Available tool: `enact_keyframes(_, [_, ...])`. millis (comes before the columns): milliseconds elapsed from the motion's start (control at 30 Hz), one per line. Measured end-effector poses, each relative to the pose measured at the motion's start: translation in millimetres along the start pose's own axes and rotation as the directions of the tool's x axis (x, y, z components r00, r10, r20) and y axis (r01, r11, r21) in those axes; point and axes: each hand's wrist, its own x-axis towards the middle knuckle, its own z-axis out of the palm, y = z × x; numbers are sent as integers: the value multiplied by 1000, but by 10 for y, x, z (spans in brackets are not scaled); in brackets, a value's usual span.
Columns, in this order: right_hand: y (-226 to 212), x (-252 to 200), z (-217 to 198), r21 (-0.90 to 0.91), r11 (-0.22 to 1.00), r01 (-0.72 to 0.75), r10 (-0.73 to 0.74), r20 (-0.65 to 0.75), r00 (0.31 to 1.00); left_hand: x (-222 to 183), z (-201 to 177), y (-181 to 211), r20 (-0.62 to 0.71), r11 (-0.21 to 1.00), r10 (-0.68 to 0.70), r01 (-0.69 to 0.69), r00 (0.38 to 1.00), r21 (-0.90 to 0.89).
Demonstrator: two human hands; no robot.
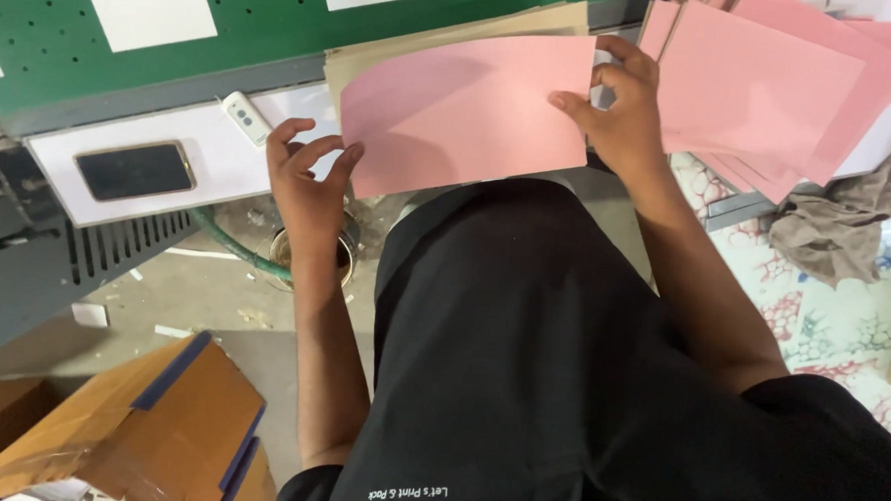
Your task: Placing pink sheets of paper onto designated spots on a moving conveyor belt in a print shop.
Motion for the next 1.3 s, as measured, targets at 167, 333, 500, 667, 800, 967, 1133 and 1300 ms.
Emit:
enact_keyframes(167, [-91, -26, -2, 49, 999, 10, -9, -15, 1000, 28, -21, 132, 10, 997, -67, 66, 998, 38])
enact_keyframes(333, [-291, -131, 37, -182, 977, 112, -137, -131, 982, -32, 16, 407, -8, 972, 38, -35, 999, 230])
enact_keyframes(500, [-690, -229, 349, -357, 903, 240, -326, -203, 923, -124, 479, 536, 108, 790, 236, -256, 966, 558])
enact_keyframes(667, [-806, -94, 507, -283, 897, 340, -330, 85, 940, -8, 708, 348, 372, 814, 350, -476, 860, 332])
enact_keyframes(800, [-499, -241, 391, -490, 853, 180, -244, -71, 967, -131, 447, 301, 94, 841, 262, -275, 960, 466])
enact_keyframes(967, [-704, -239, 217, 242, 968, 61, -24, -152, 988, -188, 383, 553, 75, 962, 219, -228, 973, 149])
enact_keyframes(1133, [-487, -218, 9, 367, 924, 103, 72, -433, 899, -92, 447, 842, 22, 970, 184, -178, 983, -167])
enact_keyframes(1300, [349, -136, -808, 604, 757, 251, 334, -687, 645, 160, 739, 1102, 140, 970, 243, -239, 960, -45])
